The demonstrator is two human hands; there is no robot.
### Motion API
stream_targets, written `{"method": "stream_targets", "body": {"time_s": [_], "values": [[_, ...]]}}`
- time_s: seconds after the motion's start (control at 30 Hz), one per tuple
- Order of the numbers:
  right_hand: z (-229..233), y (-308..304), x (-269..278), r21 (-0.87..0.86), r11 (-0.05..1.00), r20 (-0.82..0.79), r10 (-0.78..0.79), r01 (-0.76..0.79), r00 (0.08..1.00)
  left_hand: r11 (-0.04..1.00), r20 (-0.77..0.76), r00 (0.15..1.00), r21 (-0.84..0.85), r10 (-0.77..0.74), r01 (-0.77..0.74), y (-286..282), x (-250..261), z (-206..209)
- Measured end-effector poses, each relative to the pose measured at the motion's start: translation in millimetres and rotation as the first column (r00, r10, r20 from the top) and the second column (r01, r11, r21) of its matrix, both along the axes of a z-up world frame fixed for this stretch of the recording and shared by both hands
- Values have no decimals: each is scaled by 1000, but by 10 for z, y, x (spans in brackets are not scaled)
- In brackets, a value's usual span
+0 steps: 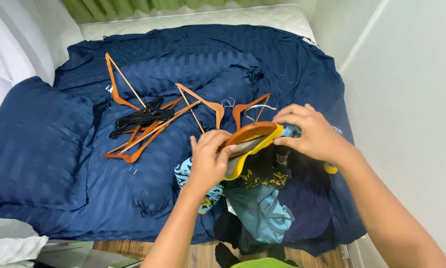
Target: Hanging various t-shirts onto wooden hangers and placing them inside a closet.
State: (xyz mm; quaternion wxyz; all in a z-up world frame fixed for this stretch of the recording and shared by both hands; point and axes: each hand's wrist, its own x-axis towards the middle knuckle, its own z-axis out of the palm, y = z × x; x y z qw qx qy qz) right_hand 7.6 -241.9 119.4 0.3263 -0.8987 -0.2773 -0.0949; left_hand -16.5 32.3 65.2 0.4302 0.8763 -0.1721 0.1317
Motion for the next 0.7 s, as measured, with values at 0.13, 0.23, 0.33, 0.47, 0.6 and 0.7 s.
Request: {"method": "stream_targets", "body": {"time_s": [0.13, 0.23, 0.33, 0.47, 0.6, 0.7], "values": [[-151, -163, 40, -130, 991, -40, -28, 22, 999, 999, 30, 999, -38, 16, -14, 179, 65, 15], [-209, -245, 47, -150, 982, -118, -132, 114, 984, 999, -3, 1000, -41, 19, -19, 263, 103, 48], [-278, -319, 66, -182, 976, -85, -138, 120, 987, 999, -12, 1000, 25, 26, -26, 315, 111, 91], [-379, -487, 110, -199, 970, -8, -146, 142, 989, 993, 26, 998, 101, 52, -54, 385, 122, 118], [-422, -645, 101, -211, 938, 32, -274, 274, 961, 995, -5, 998, 65, 70, -69, 476, 116, 163], [-386, -634, 109, -249, 922, -4, -307, 296, 952, 999, -24, 999, 30, 42, -42, 494, 111, 238]]}}
